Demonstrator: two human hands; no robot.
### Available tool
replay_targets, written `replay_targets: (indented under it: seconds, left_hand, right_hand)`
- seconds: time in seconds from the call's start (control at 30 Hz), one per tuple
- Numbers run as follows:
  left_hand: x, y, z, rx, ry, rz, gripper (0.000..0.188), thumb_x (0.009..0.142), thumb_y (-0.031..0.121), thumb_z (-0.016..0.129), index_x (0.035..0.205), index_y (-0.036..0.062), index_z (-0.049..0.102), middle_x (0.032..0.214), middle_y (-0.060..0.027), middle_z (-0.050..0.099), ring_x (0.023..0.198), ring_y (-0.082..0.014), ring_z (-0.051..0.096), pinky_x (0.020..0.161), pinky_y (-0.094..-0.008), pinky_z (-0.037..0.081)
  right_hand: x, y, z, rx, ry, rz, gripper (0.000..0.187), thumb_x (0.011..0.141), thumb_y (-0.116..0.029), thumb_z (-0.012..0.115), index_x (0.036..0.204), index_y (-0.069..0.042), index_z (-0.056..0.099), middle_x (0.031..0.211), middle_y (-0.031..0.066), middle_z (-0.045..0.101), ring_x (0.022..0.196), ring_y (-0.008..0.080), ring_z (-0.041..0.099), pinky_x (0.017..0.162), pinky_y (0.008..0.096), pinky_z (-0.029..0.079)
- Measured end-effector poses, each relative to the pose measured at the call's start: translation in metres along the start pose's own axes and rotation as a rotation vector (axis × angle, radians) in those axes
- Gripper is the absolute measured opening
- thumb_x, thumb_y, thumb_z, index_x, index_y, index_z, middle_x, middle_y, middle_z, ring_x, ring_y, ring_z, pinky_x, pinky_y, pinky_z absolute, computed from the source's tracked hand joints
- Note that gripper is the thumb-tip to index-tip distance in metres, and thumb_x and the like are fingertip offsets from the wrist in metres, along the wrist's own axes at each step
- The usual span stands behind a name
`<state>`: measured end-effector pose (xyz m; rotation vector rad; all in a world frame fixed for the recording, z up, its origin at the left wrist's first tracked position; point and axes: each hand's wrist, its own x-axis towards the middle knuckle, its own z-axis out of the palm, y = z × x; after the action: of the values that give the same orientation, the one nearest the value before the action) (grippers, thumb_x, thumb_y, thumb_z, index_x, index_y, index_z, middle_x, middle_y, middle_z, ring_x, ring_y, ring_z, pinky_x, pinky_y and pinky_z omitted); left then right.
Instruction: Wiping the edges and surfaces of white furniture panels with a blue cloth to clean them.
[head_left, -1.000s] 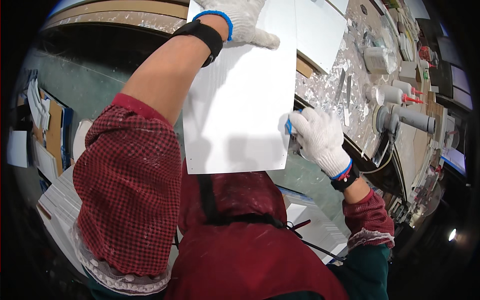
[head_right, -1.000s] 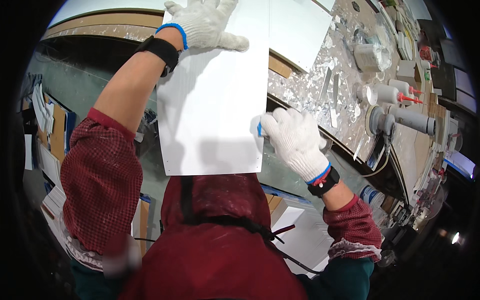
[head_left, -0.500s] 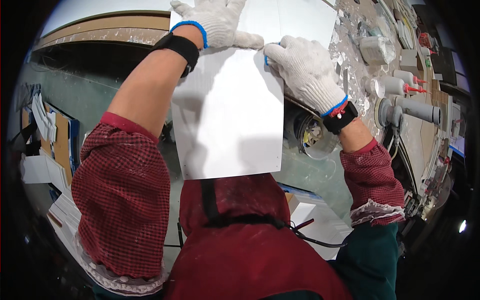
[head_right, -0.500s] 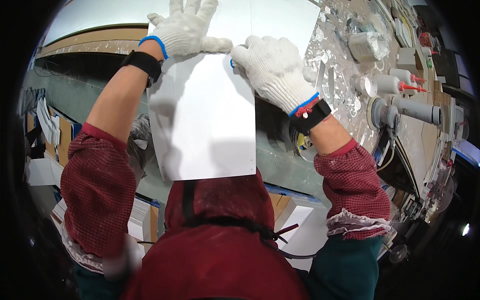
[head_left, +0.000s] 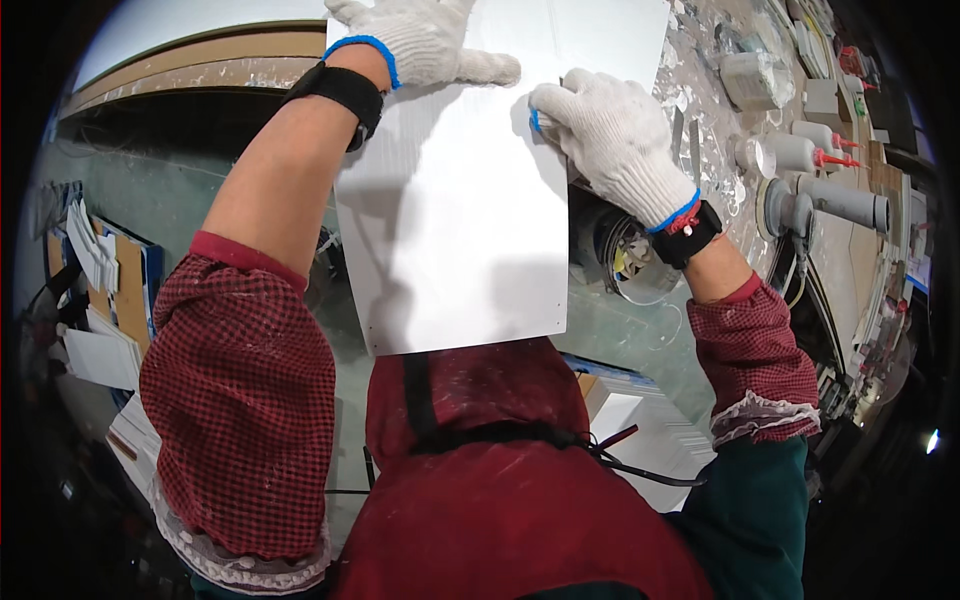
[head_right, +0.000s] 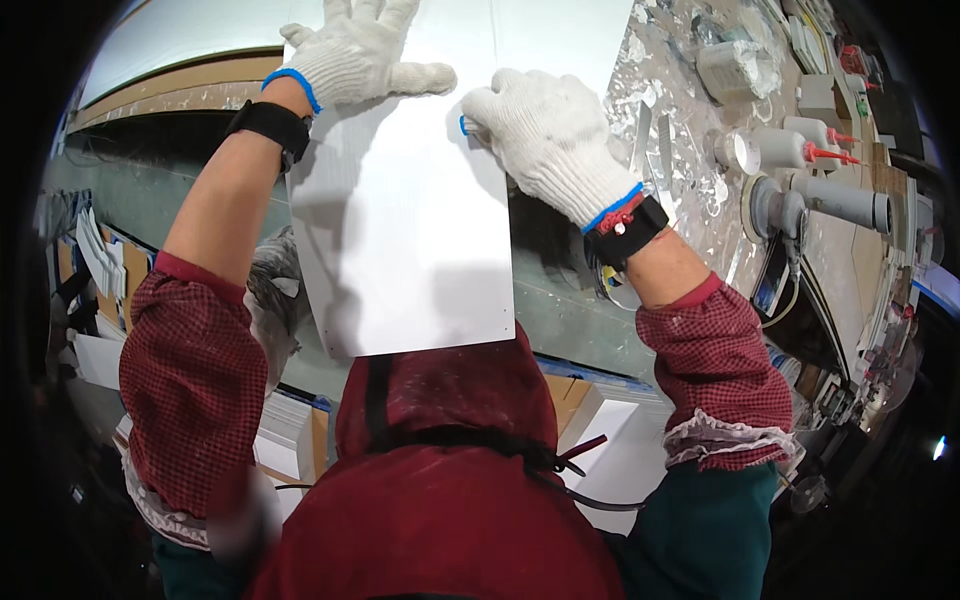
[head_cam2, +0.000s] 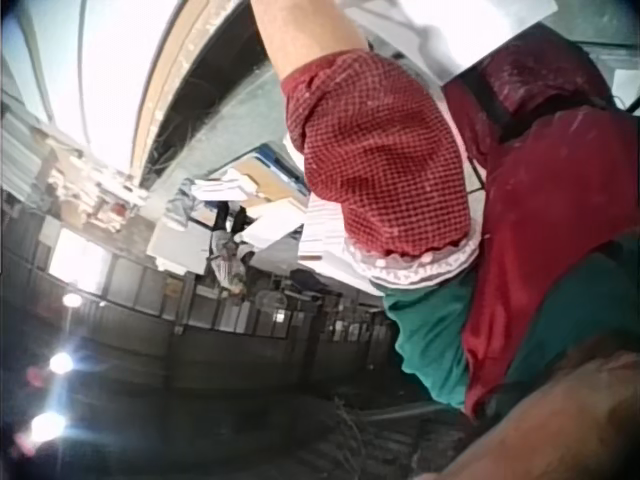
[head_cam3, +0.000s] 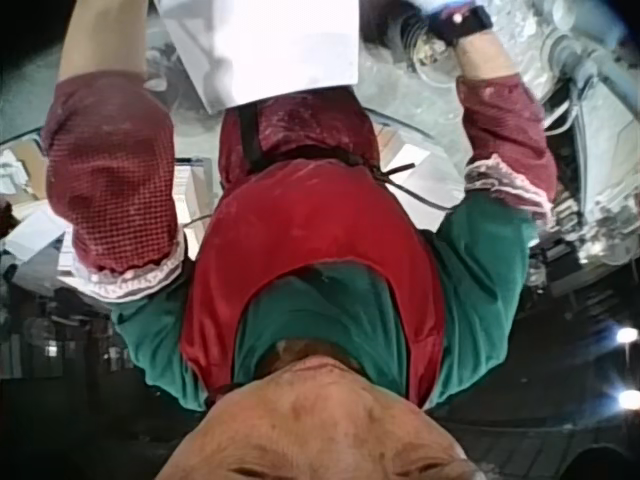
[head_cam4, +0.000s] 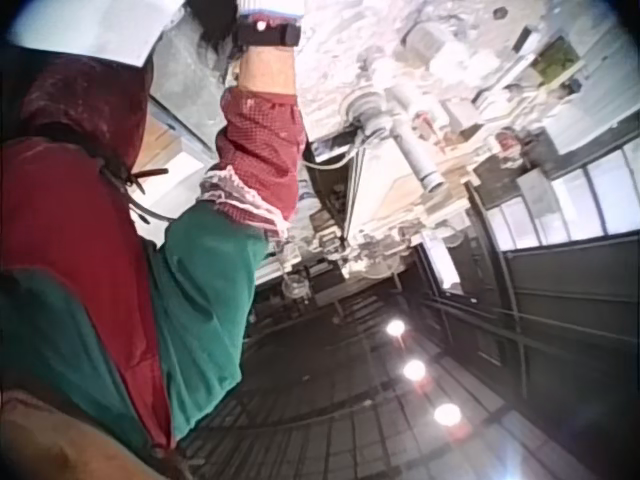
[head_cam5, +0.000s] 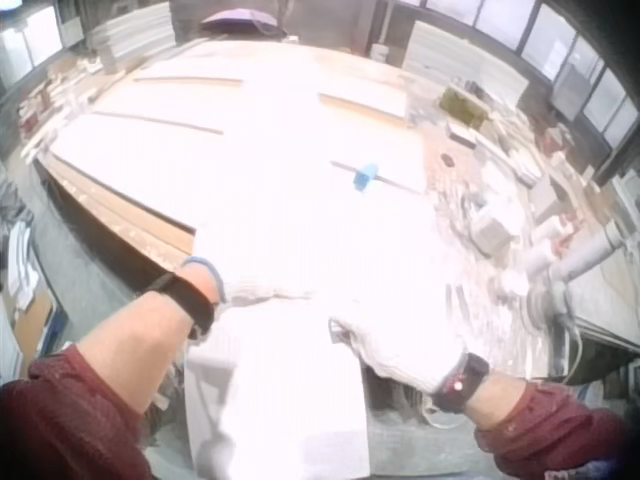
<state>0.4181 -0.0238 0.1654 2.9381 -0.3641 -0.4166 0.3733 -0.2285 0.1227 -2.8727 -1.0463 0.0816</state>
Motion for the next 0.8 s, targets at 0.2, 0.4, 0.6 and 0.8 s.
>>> replay_targets:
  seconds: [0.2, 0.4, 0.6, 0.8]
  left_hand:
    - [0.008, -0.014, 0.012, 0.005, -0.030, -0.019, 0.082, 0.081, 0.062, 0.059, 0.139, 0.0065, 0.041, 0.139, -0.0199, 0.045, 0.128, -0.0366, 0.043, 0.103, -0.0455, 0.036]
    - [0.013, -0.015, 0.019, 0.081, -0.006, -0.010, 0.087, 0.079, 0.065, 0.058, 0.141, 0.0080, 0.038, 0.141, -0.0208, 0.041, 0.129, -0.0389, 0.039, 0.101, -0.0532, 0.034]
    - [0.024, -0.017, 0.035, 0.156, 0.023, 0.003, 0.092, 0.076, 0.069, 0.057, 0.142, 0.0095, 0.036, 0.143, -0.0216, 0.037, 0.131, -0.0411, 0.036, 0.098, -0.0609, 0.031]
    - [0.030, -0.017, 0.045, 0.227, 0.065, -0.020, 0.097, 0.073, 0.073, 0.056, 0.144, 0.0109, 0.033, 0.145, -0.0225, 0.033, 0.132, -0.0433, 0.032, 0.096, -0.0685, 0.029]
  right_hand:
    - [-0.080, -0.048, 0.001, 0.140, -0.067, -0.095, 0.013, 0.071, -0.019, 0.063, 0.084, -0.023, 0.060, 0.065, 0.0017, 0.050, 0.063, 0.0220, 0.058, 0.056, 0.0395, 0.044]
    - [-0.058, -0.030, 0.005, 0.157, -0.043, -0.009, 0.013, 0.075, -0.017, 0.061, 0.086, -0.022, 0.063, 0.075, 0.0017, 0.059, 0.070, 0.0233, 0.061, 0.063, 0.0385, 0.047]
    - [-0.062, -0.043, 0.001, 0.198, -0.189, 0.071, 0.008, 0.074, -0.017, 0.061, 0.082, -0.019, 0.062, 0.077, 0.0040, 0.061, 0.076, 0.0207, 0.063, 0.067, 0.0381, 0.047]
    - [-0.114, -0.066, 0.002, 0.101, -0.175, -0.060, 0.010, 0.071, -0.021, 0.061, 0.081, -0.022, 0.062, 0.075, -0.0019, 0.058, 0.072, 0.0138, 0.059, 0.062, 0.0303, 0.043]
